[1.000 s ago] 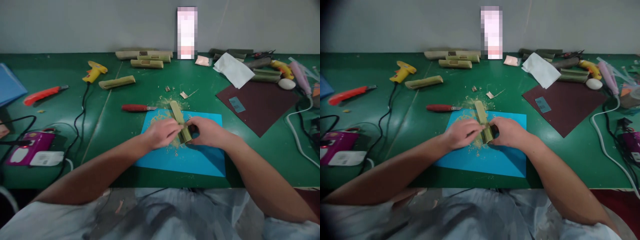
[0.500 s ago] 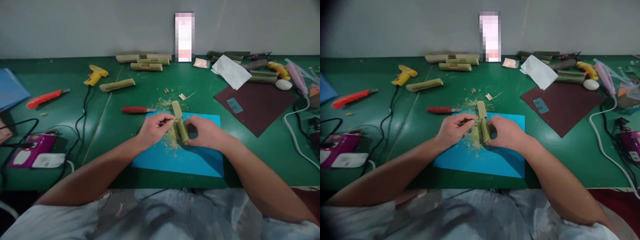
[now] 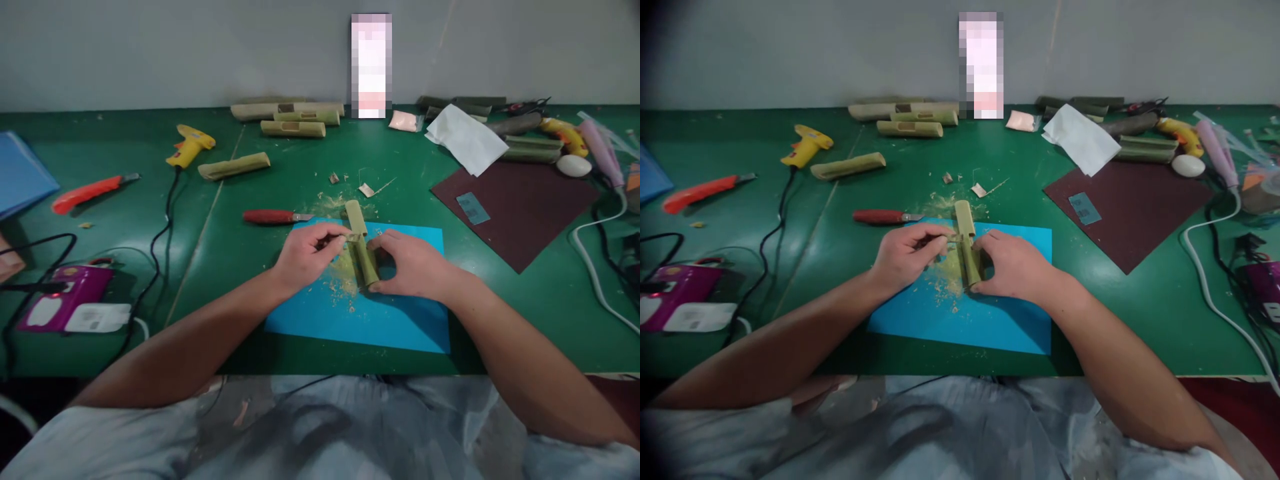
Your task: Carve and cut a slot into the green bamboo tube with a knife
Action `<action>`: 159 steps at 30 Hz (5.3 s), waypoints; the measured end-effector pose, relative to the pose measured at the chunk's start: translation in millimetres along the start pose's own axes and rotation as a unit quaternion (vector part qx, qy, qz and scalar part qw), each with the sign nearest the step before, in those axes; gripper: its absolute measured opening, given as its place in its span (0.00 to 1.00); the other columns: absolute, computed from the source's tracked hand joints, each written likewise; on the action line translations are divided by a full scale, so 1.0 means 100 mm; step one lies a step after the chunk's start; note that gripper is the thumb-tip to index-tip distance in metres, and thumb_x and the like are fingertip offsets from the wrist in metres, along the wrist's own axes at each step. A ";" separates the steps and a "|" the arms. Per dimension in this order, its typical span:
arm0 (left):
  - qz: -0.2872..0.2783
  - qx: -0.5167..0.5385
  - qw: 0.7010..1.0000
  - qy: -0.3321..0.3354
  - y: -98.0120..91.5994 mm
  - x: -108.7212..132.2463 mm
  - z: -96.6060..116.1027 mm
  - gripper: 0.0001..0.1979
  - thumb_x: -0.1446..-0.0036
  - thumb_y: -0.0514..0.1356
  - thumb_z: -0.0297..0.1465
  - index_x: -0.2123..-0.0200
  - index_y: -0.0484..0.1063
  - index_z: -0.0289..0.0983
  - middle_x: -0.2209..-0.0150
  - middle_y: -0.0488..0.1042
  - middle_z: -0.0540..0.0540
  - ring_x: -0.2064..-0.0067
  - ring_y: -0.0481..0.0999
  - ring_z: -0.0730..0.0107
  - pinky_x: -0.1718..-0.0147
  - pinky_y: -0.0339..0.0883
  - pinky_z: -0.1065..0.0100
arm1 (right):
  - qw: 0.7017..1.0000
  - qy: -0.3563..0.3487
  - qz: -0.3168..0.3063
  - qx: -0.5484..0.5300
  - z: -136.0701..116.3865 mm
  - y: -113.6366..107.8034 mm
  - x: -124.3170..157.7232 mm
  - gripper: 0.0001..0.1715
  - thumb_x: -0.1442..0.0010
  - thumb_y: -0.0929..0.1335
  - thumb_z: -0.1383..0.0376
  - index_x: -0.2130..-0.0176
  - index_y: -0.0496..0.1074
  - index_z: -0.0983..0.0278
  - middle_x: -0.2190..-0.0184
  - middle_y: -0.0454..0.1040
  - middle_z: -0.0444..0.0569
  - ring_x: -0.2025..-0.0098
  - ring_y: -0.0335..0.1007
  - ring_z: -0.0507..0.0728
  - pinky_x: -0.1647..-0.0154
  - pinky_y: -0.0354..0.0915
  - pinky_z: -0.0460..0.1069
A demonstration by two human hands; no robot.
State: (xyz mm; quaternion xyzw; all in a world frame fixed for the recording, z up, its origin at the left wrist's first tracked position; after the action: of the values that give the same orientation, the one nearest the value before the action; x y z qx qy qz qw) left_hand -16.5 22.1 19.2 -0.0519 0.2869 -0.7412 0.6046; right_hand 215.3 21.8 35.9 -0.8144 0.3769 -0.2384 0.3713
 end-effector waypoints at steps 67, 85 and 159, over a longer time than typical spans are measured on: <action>-0.085 -0.143 0.961 0.218 0.00 -0.02 -0.09 0.11 0.32 0.56 0.28 0.52 0.78 0.38 0.59 0.79 0.43 0.59 0.80 0.67 0.60 0.74 0.66 | 0.996 -0.007 0.071 -0.044 0.08 0.12 -0.05 0.24 0.52 0.77 0.59 0.54 0.74 0.60 0.63 0.74 0.45 0.65 0.68 0.55 0.66 0.61 0.49; -0.109 -0.174 0.953 0.222 0.02 -0.04 -0.12 0.13 0.31 0.55 0.29 0.49 0.78 0.38 0.55 0.79 0.40 0.55 0.81 0.63 0.57 0.77 0.64 | 0.995 -0.020 0.085 0.049 0.02 0.07 -0.02 0.30 0.51 0.78 0.58 0.50 0.73 0.62 0.58 0.73 0.50 0.59 0.70 0.59 0.59 0.64 0.52; -0.182 -0.222 0.917 0.276 0.06 0.08 -0.11 0.16 0.27 0.51 0.34 0.52 0.78 0.36 0.62 0.78 0.41 0.61 0.78 0.64 0.61 0.73 0.64 | 0.993 -0.085 0.073 0.042 0.06 0.10 -0.05 0.19 0.53 0.74 0.60 0.60 0.71 0.61 0.63 0.72 0.49 0.60 0.66 0.59 0.62 0.59 0.51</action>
State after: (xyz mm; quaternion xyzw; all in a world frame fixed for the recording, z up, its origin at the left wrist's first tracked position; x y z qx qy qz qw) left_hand -17.8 18.5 4.5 -0.0295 0.5852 -0.7405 0.3291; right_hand 212.3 23.8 24.1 -0.7858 0.3922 -0.1559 0.4521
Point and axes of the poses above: each hand's wrist, its own x-axis away from the middle knuckle, its own y-axis out of the palm, z = x × y, the point moved 1 cm from there along -x, towards the middle knuckle
